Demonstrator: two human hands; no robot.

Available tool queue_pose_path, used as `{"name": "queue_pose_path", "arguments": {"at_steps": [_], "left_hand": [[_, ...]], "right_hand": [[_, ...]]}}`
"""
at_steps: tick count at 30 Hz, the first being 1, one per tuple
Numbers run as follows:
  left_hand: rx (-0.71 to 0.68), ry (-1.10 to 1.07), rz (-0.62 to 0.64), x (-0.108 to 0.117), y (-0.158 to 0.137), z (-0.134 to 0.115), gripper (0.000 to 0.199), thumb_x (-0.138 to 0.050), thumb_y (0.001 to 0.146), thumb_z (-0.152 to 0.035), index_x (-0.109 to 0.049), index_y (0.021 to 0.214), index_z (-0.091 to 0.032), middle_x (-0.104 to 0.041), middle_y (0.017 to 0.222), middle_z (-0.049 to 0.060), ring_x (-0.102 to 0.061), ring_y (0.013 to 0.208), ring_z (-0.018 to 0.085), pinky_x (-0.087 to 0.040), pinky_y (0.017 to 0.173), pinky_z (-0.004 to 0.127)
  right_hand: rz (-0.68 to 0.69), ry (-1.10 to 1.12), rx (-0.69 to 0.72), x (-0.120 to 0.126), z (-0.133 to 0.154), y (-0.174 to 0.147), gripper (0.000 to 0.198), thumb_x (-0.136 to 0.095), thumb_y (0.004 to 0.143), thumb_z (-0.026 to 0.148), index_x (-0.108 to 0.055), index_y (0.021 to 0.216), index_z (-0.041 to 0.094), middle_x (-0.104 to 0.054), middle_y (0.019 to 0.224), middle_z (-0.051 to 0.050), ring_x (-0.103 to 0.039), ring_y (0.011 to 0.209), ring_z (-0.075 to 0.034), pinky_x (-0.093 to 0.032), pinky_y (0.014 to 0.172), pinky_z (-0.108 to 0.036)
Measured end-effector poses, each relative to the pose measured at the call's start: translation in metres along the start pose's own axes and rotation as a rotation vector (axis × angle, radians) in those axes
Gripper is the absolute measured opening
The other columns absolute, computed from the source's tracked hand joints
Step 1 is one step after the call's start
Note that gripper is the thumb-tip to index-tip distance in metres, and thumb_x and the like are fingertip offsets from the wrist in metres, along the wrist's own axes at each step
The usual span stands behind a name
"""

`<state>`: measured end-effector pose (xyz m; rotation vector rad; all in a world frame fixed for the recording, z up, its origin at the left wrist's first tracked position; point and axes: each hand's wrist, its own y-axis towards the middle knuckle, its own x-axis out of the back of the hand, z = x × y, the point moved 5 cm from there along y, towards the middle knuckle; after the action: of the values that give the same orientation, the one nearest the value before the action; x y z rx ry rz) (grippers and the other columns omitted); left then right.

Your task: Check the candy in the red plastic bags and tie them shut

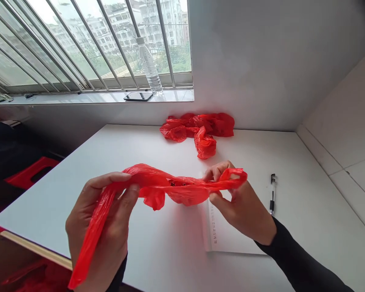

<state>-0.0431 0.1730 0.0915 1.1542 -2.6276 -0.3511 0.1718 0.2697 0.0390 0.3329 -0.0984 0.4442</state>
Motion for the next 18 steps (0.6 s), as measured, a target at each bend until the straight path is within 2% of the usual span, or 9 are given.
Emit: {"name": "queue_pose_path", "arguments": {"at_steps": [2,4,7,9,11,12,14,16,18], "left_hand": [[0.114,-0.091,0.051,0.002,-0.001,0.013,0.030,-0.083,0.068,-0.028,-0.064,0.091,-0.032,-0.063,0.092,-0.003,-0.059,0.093,0.021,-0.053,0.090,0.032],[0.250,-0.158,0.108,0.002,-0.004,0.026,0.036,-0.084,0.064,-0.025,-0.060,0.090,-0.032,-0.060,0.091,-0.002,-0.056,0.090,0.020,-0.054,0.081,0.027],[0.361,-0.172,0.139,0.006,-0.009,0.035,0.041,-0.086,0.062,-0.028,-0.057,0.090,-0.030,-0.057,0.092,-0.001,-0.054,0.090,0.019,-0.054,0.071,0.023],[0.394,-0.159,0.143,0.008,-0.011,0.039,0.045,-0.089,0.059,-0.031,-0.056,0.090,-0.029,-0.056,0.086,-0.001,-0.052,0.078,0.017,-0.052,0.062,0.022],[0.429,-0.157,0.159,0.009,-0.014,0.044,0.050,-0.090,0.057,-0.032,-0.055,0.091,-0.029,-0.056,0.079,-0.003,-0.050,0.066,0.014,-0.050,0.056,0.022],[0.436,-0.148,0.172,0.009,-0.016,0.046,0.051,-0.091,0.057,-0.034,-0.055,0.093,-0.029,-0.056,0.077,-0.004,-0.049,0.062,0.013,-0.050,0.055,0.022],[0.417,-0.071,0.201,0.009,-0.018,0.049,0.051,-0.090,0.061,-0.041,-0.054,0.096,-0.030,-0.058,0.073,-0.005,-0.052,0.058,0.013,-0.050,0.055,0.022],[0.353,0.072,0.213,0.008,-0.022,0.046,0.051,-0.088,0.064,-0.049,-0.056,0.099,-0.031,-0.059,0.070,-0.005,-0.056,0.057,0.014,-0.048,0.053,0.021],[0.300,0.205,0.221,0.006,-0.025,0.040,0.048,-0.085,0.067,-0.052,-0.058,0.100,-0.030,-0.059,0.065,-0.004,-0.057,0.055,0.015,-0.045,0.052,0.022]], "right_hand": [[0.102,-0.081,-0.018,-0.002,0.005,0.000,0.017,-0.059,0.084,0.015,-0.050,0.093,0.026,-0.061,0.093,0.000,-0.063,0.087,-0.019,-0.054,0.076,-0.033],[0.233,-0.142,-0.021,-0.006,0.010,0.000,0.013,-0.064,0.088,0.023,-0.054,0.096,0.026,-0.063,0.083,0.002,-0.062,0.077,-0.018,-0.054,0.080,-0.036],[0.381,-0.185,0.020,-0.014,0.016,-0.003,0.012,-0.068,0.093,0.036,-0.061,0.095,0.026,-0.064,0.065,0.008,-0.058,0.061,-0.014,-0.041,0.109,-0.048],[0.456,-0.225,0.030,-0.021,0.013,-0.007,0.021,-0.059,0.101,0.039,-0.064,0.086,0.026,-0.063,0.061,0.009,-0.056,0.056,-0.012,-0.032,0.117,-0.048],[0.531,-0.332,0.034,-0.027,0.006,-0.010,0.035,-0.047,0.106,0.036,-0.065,0.078,0.025,-0.060,0.060,0.007,-0.053,0.054,-0.012,-0.035,0.114,-0.046],[0.548,-0.407,0.037,-0.029,0.001,-0.012,0.034,-0.045,0.106,0.034,-0.066,0.080,0.025,-0.057,0.059,0.005,-0.051,0.053,-0.014,-0.038,0.111,-0.046],[0.541,-0.555,0.030,-0.030,-0.009,-0.013,0.020,-0.052,0.101,0.031,-0.070,0.106,0.023,-0.055,0.057,0.004,-0.051,0.056,-0.017,-0.043,0.105,-0.048],[0.516,-0.653,0.015,-0.029,-0.016,-0.014,0.038,-0.057,0.096,0.027,-0.061,0.133,0.019,-0.056,0.059,0.002,-0.056,0.065,-0.023,-0.045,0.102,-0.051],[0.484,-0.684,-0.002,-0.027,-0.019,-0.013,0.039,-0.057,0.094,0.022,-0.061,0.133,0.020,-0.061,0.064,-0.002,-0.061,0.079,-0.028,-0.049,0.096,-0.050]]}}
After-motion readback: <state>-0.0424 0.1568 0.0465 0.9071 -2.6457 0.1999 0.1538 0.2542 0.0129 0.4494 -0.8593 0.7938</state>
